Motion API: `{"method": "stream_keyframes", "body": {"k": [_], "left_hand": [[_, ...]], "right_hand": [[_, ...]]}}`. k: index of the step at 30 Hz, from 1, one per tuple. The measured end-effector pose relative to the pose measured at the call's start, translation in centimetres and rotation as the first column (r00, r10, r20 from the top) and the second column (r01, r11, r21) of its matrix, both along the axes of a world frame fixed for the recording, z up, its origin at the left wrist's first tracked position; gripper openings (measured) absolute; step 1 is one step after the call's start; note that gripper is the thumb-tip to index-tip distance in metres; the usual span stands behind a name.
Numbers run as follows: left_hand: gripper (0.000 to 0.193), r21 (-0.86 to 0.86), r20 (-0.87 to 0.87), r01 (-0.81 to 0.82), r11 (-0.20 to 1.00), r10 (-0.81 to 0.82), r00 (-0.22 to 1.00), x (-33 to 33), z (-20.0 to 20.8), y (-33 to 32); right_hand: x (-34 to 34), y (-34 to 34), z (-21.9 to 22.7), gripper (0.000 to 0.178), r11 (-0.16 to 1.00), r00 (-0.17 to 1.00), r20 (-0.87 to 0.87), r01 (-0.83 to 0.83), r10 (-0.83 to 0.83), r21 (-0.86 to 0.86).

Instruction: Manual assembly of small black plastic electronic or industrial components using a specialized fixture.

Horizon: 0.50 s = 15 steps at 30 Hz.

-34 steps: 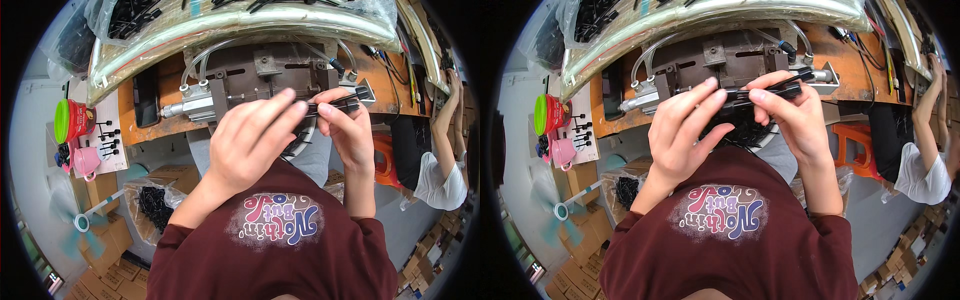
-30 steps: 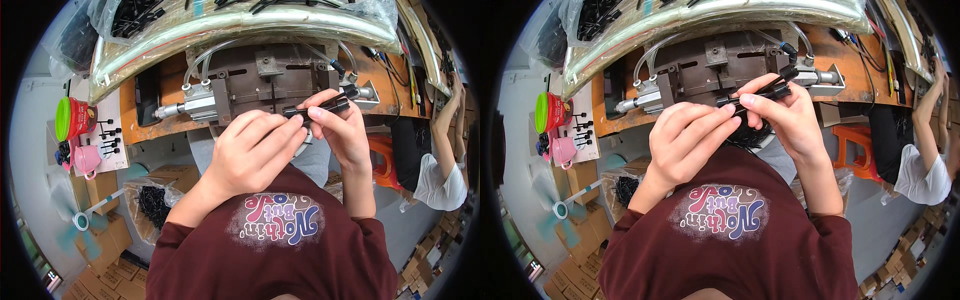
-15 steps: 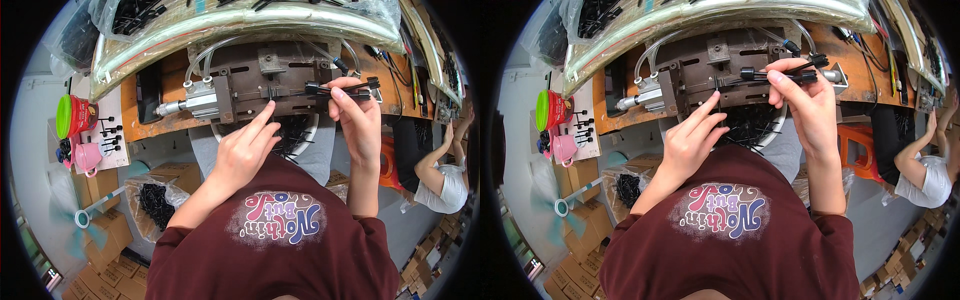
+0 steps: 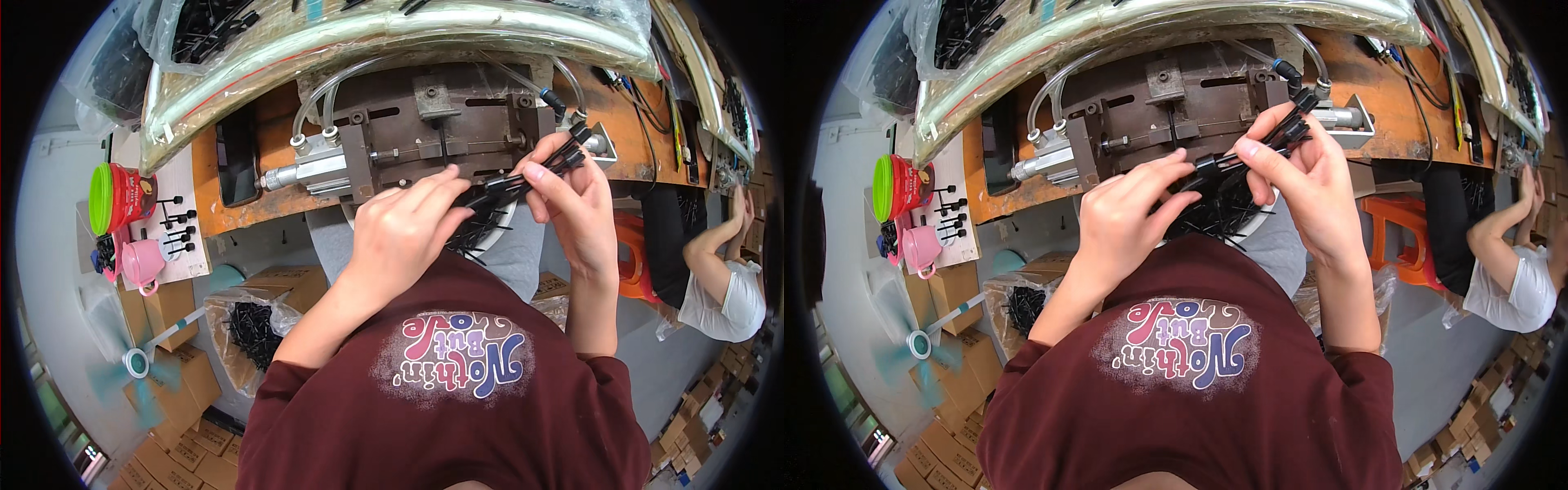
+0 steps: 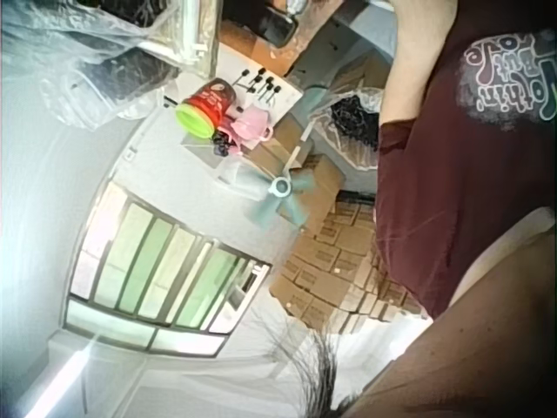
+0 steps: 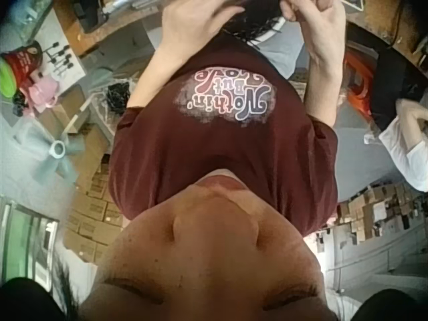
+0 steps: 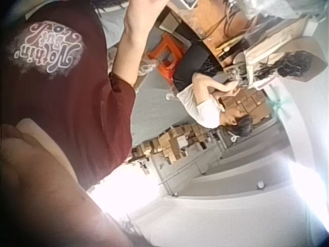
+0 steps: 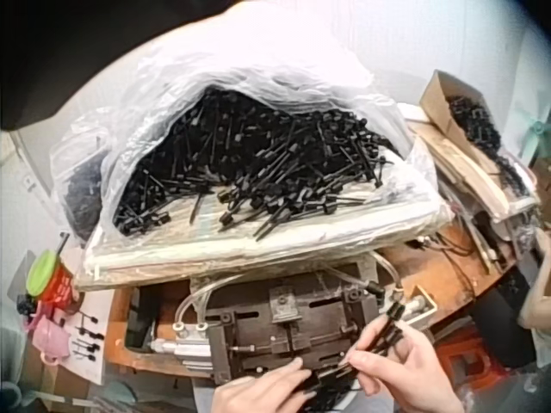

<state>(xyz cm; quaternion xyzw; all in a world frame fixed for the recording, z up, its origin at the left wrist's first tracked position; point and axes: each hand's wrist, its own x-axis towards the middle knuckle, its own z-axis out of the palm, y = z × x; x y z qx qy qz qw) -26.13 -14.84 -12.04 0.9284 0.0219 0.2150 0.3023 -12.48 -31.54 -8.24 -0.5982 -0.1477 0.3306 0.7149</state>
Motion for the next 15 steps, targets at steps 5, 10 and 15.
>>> {"method": "stream_keyframes", "body": {"k": [5,10,15], "left_hand": [[0.046,-0.274,0.120,0.255,0.927,-0.230,0.966,-0.1,3.4,0.2],[0.037,-0.246,0.108,0.256,0.935,-0.236,0.966,-1.3,4.7,0.8],[0.030,-0.187,0.180,0.127,0.974,-0.093,0.979,-2.0,3.3,0.1]], "right_hand": [[-0.2,0.2,0.1,0.015,0.987,0.979,-0.125,-0.161,0.162,0.013],[0.5,0.1,0.3,0.016,0.958,0.937,-0.199,-0.278,0.286,0.069],[1.2,-0.9,0.2,0.018,0.999,1.000,-0.009,0.000,0.000,0.051]]}}
